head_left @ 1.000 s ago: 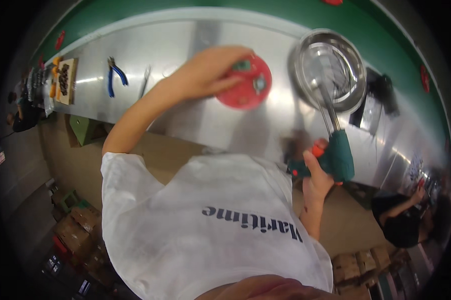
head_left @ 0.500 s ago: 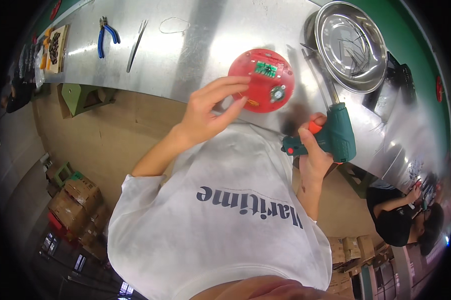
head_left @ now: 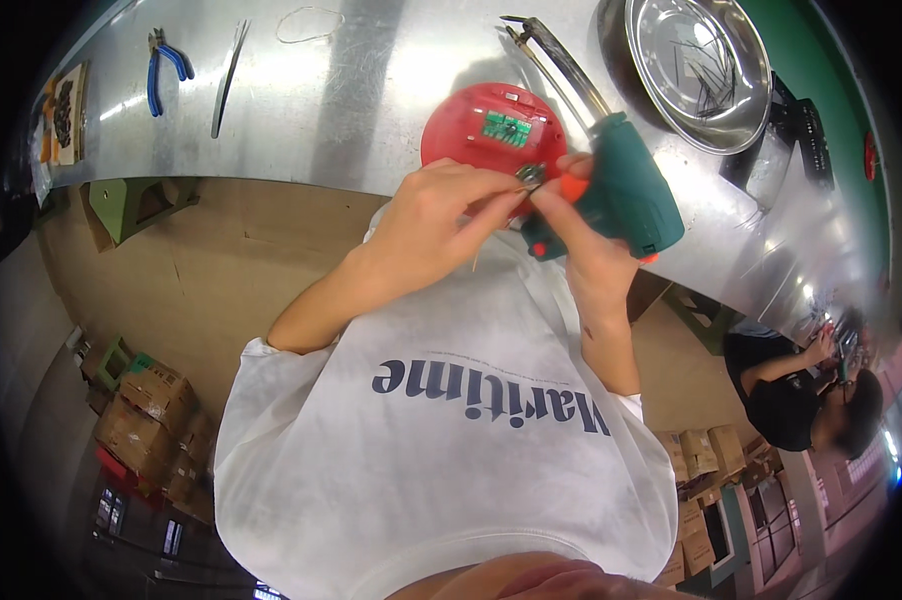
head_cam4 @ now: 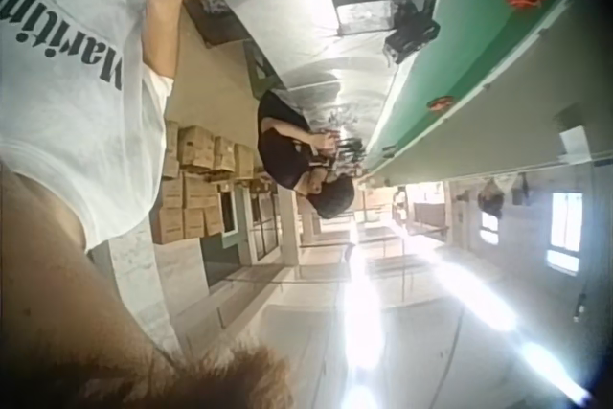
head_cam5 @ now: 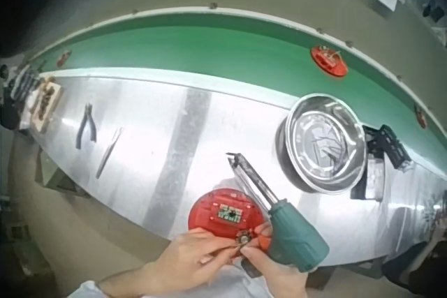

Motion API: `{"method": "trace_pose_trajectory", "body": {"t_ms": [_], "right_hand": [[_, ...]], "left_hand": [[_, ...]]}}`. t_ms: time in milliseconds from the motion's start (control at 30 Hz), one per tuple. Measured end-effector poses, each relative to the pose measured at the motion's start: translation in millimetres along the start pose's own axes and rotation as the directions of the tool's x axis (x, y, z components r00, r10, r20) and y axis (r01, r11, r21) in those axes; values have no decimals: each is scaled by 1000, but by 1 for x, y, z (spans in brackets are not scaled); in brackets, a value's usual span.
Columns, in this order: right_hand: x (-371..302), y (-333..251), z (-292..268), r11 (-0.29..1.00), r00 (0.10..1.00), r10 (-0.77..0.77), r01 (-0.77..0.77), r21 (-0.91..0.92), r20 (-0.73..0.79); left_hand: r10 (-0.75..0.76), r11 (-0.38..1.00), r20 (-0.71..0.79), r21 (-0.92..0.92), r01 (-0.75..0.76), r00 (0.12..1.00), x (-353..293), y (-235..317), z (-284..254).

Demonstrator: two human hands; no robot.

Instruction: Soldering electronic components onto a small printed circuit board and organizing parts on an assembly line.

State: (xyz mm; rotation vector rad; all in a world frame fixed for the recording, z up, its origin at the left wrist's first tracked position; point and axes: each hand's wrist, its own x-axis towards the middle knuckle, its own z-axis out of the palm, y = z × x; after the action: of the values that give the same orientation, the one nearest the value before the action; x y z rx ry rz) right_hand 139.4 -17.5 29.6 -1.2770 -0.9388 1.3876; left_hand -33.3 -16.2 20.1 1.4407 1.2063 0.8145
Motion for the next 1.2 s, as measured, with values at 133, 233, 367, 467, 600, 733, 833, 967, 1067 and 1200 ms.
{"method": "trace_pose_trajectory", "body": {"t_ms": [133, 233, 367, 467, 600, 733, 833, 967, 1067, 1200], "right_hand": [[1, 0, 5, 998, 1000, -12, 11, -67, -1], [0, -2, 8, 996, 1000, -22, 22, -82, -5], [0, 1, 9, 994, 998, -68, 68, -89, 1], [1, 2, 8, 999, 1000, -10, 11, -44, 27], [1, 10, 6, 998, 998, -57, 56, 33, 39], [-2, 5, 9, 986, 996, 88, -91, 139, 28], [-2, 2, 10, 946, 978, 208, -200, 255, -4], [-1, 6, 13, 958, 981, 191, -182, 222, -17], [-1, 1, 16, 943, 973, 232, -222, 248, -10], [-2, 2, 17, 943, 975, 219, -203, 262, -30]], "left_hand": [[213, 952, 45, 216, -218, 976, -2, -4, -1], [301, 915, 58, 263, -306, 952, -1, -11, 0], [212, 977, 20, 20, -212, 977, -5, -5, 3], [80, 993, -45, -89, -84, 996, -7, 2, 8], [247, 961, -34, 133, -241, 968, -3, -8, 6], [371, 912, -76, 220, -347, 926, -3, -13, 7], [387, 898, -68, 253, -359, 920, -2, -9, 4], [380, 899, -69, 262, -351, 922, -5, -9, 4], [363, 905, -74, 268, -332, 929, -5, -5, 5], [338, 910, -80, 283, -304, 938, -6, -4, 7]]}}
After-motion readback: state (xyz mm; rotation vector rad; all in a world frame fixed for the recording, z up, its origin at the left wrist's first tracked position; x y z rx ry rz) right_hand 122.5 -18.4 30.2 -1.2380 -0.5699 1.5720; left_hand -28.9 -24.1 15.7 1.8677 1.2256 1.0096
